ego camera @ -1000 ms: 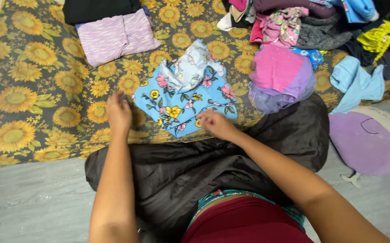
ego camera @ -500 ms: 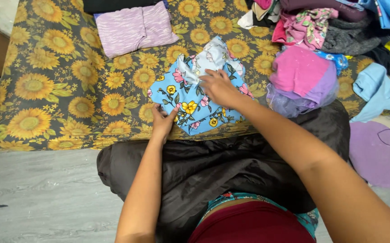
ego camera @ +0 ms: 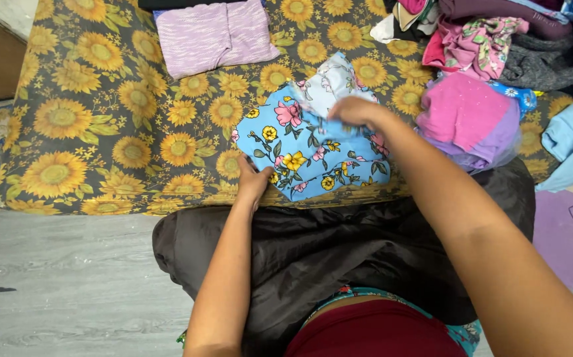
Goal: The recorder is shown sitting and folding various items of clothing from a pile.
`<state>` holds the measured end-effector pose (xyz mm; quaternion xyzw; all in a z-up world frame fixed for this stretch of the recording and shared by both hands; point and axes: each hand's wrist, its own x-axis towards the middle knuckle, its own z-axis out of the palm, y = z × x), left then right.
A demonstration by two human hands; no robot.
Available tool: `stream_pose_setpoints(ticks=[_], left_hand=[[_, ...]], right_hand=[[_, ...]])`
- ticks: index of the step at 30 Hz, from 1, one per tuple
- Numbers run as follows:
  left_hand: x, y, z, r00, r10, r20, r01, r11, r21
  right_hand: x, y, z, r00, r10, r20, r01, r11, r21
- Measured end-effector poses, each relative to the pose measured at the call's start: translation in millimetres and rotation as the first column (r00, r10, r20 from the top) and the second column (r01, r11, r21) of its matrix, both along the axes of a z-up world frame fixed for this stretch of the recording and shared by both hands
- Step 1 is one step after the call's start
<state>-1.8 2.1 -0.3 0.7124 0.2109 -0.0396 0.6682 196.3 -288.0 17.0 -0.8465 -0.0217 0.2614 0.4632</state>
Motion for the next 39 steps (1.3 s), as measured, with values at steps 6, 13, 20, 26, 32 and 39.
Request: stream_pose_setpoints(ticks=[6,13,20,26,32,39], left_hand=[[5.0,-12.8,-2.4,0.995,0.082,0.057,-0.079,0.995,-0.054],[3.1,-16.5,2.4,0.994,0.082,0.077,-0.084,0.996,0.027],[3.2,-12.5,-6.9,0.993,0.076,0.094,-0.073,0.997,-0.035],[3.5,-13.1,-6.4,0.999,0.051,-0.015,-0.050,0.995,0.085],[2.6,-20.2,-2.1,0.993,0.097,0.064,-0.102,0.992,0.072],[9.4,-14.9,-8.8,0.961,0.261,0.091,-0.267,0.962,0.063]], right_hand=[[-34.9,36.7,50.1,0.892,0.056,0.448,0.079,0.958,-0.275],[-45.8,87.2,55.6,0.597,0.096,0.797,-0.168,0.986,0.008],[12.7,81.5,-7.0,0.853,0.142,0.502,-0.158,0.987,-0.011],[4.6,40.1,6.7,0.878,-0.224,0.423,0.140,0.966,0.219],[-61.6,12.5,31.0,0.556,-0.212,0.804,0.271,0.960,0.066],[-142.5,-15.7,33.6,0.548,-0.335,0.766,0.357,0.922,0.148]])
